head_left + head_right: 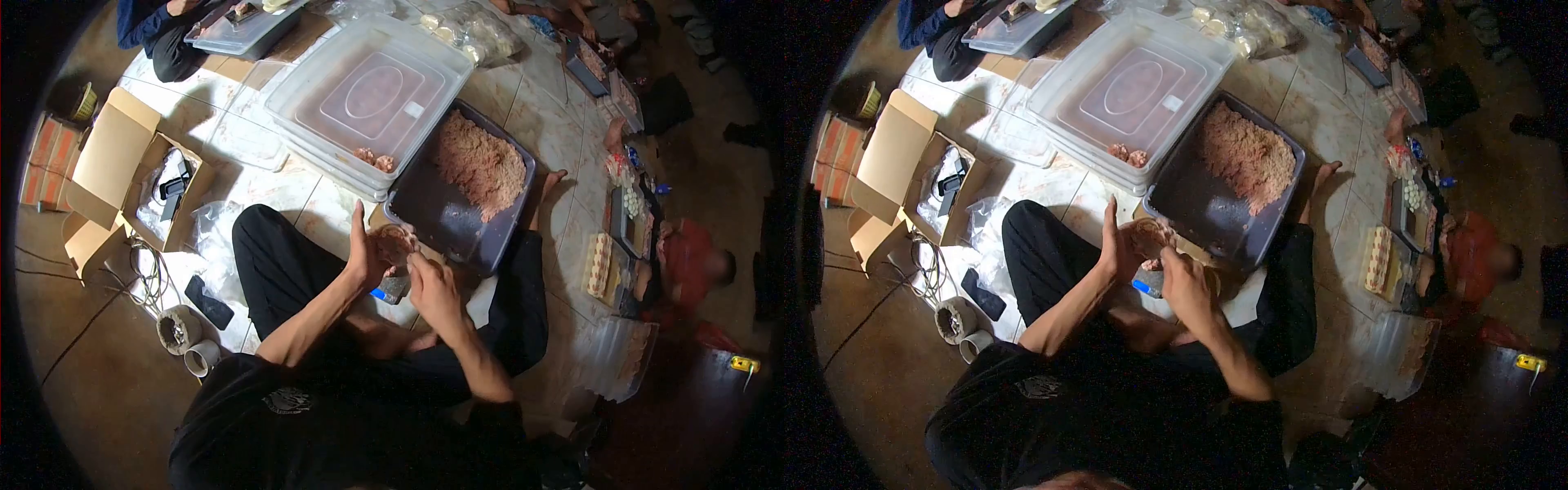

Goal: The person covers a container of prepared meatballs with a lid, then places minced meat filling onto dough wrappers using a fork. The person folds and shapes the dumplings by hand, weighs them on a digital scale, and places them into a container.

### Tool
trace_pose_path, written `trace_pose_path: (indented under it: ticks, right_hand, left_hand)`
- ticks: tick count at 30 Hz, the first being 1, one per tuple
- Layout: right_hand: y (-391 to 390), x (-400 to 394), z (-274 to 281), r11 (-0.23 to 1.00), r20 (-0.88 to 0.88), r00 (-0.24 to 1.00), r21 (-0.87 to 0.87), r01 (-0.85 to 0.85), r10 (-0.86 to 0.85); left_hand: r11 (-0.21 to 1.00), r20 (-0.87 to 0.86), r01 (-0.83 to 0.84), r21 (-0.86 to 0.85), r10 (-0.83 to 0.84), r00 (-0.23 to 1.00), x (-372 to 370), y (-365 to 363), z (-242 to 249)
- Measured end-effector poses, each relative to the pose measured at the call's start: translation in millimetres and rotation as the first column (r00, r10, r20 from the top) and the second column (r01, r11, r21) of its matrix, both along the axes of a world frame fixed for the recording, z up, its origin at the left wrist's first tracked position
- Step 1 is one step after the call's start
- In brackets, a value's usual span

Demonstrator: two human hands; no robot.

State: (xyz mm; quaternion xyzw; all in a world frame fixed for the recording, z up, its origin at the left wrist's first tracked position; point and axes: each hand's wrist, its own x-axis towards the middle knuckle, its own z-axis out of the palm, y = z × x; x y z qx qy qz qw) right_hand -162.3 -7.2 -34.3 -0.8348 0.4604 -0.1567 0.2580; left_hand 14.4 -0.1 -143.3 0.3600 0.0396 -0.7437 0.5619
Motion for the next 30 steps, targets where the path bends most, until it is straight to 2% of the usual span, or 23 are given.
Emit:
trace_pose_path:
  ticks: [1, 2, 3, 5, 6, 8, 9, 11, 12, 13, 14, 15, 16, 17, 19, 20, 21, 23, 24, 25, 27, 29, 30]
  right_hand:
    - [-0.8, -0.4, -1.1, 0.998, -0.023, 1.000, 0.054, -0.013, 0.014]
    - [-8.6, -13.8, 8.4, 0.997, -0.064, 0.998, 0.071, -0.013, 0.018]
    - [-15.1, -18.2, 14.2, 0.997, 0.079, 0.994, 0.041, 0.071, -0.074]
    - [-16.8, 1.4, 23.2, 0.924, 0.325, 0.866, 0.088, 0.372, -0.380]
    - [-25.2, -1.5, 4.2, 0.956, 0.267, 0.922, 0.154, 0.248, -0.282]
    - [-39.4, -7.5, -26.0, 0.941, 0.091, 0.987, 0.326, 0.094, -0.130]
    - [-41.4, -14.0, -24.7, 0.936, 0.205, 0.969, 0.348, 0.057, -0.135]
    - [-38.9, -22.0, 8.5, 0.917, 0.411, 0.901, 0.398, -0.042, -0.137]
    - [-38.4, -19.3, 35.4, 0.921, 0.399, 0.912, 0.383, -0.074, -0.093]
    - [-43.8, -16.1, 34.2, 0.918, 0.350, 0.936, 0.382, -0.110, -0.033]
    - [-50.0, -12.6, 32.9, 0.911, 0.296, 0.955, 0.385, -0.148, 0.030]
    - [-52.5, -10.2, 31.8, 0.904, 0.240, 0.966, 0.386, -0.184, 0.094]
    - [-43.6, -5.0, 29.9, 0.986, 0.359, 0.932, 0.129, -0.101, 0.048]
    - [-37.9, -3.5, 29.0, 0.993, 0.376, 0.922, -0.023, 0.114, -0.097]
    - [-24.9, -6.2, 23.9, 0.817, 0.467, 0.820, -0.293, 0.497, -0.332]
    - [-16.5, -15.5, 1.5, 0.852, 0.483, 0.798, -0.177, 0.493, -0.361]
    - [-9.0, -18.3, -22.8, 0.915, 0.610, 0.720, 0.020, 0.404, -0.331]
    - [7.0, -24.4, -49.4, 0.881, 0.593, 0.658, 0.387, 0.272, -0.464]
    - [6.7, -27.6, -53.8, 0.942, 0.567, 0.754, 0.244, 0.231, -0.332]
    - [11.2, -28.2, -44.5, 0.979, 0.509, 0.836, 0.110, 0.175, -0.206]
    - [4.0, -25.1, -11.7, 0.980, 0.319, 0.933, -0.046, 0.191, -0.167]
    - [-5.0, -29.6, 24.5, 0.958, 0.294, 0.929, -0.108, 0.266, -0.224]
    - [-2.0, -33.9, 26.7, 0.959, 0.393, 0.889, -0.059, 0.278, -0.234]
  left_hand:
    - [0.999, 0.044, 0.010, 0.038, -0.012, 0.999, -0.9, -0.7, 13.8]
    - [0.997, 0.076, -0.076, 0.034, 0.074, 0.994, -0.6, -1.6, 19.5]
    - [0.991, 0.146, -0.035, -0.129, 0.054, 0.988, 6.5, 0.7, 1.7]
    - [0.978, 0.245, 0.116, -0.175, -0.071, 0.967, 4.5, 6.0, 7.4]
    - [0.951, 0.313, 0.248, -0.184, -0.182, 0.932, -3.3, 4.9, -0.7]
    - [0.912, 0.325, 0.298, -0.283, -0.201, 0.924, -23.2, 12.7, 23.8]
    - [0.875, 0.308, 0.318, -0.366, -0.209, 0.928, -22.2, 11.1, 38.1]
    - [0.898, 0.111, 0.388, -0.207, -0.372, 0.921, 3.7, 17.5, 55.5]
    - [0.727, 0.437, 0.604, -0.327, -0.451, 0.779, 15.9, 12.8, 27.3]
    - [0.530, 0.723, 0.765, -0.365, -0.356, 0.591, 28.0, 8.0, -0.3]
    - [0.477, 0.696, 0.677, -0.561, -0.171, 0.697, 16.9, 2.9, 11.6]
    - [0.491, 0.643, 0.602, -0.630, -0.105, 0.758, 9.6, -1.1, 24.8]
    - [0.494, 0.586, 0.524, -0.694, -0.036, 0.810, 2.3, -5.3, 38.4]
    - [0.603, 0.548, 0.472, -0.643, -0.067, 0.834, 2.6, -8.9, 47.1]
    - [0.763, 0.639, 0.402, -0.506, 0.019, 0.769, 1.7, -20.3, 46.5]
    - [0.790, 0.573, 0.283, -0.544, 0.103, 0.813, -2.6, -19.5, 54.6]
    - [0.806, 0.503, 0.161, -0.570, 0.188, 0.844, -6.2, -15.7, 62.1]
    - [0.735, 0.711, 0.338, -0.588, 0.270, 0.649, -2.6, -18.1, 64.8]
    - [0.729, 0.816, 0.432, -0.531, 0.302, 0.492, -5.4, -14.4, 69.8]
    - [0.707, 0.871, 0.543, -0.453, 0.221, 0.439, -7.1, -11.4, 74.3]
    - [0.738, 0.867, 0.490, -0.464, 0.264, 0.423, -10.9, -6.0, 65.2]
    - [0.779, 0.844, 0.465, -0.420, 0.148, 0.515, -0.7, -10.0, 81.0]
    - [0.803, 0.824, 0.450, -0.391, 0.088, 0.559, 3.9, -8.8, 87.6]
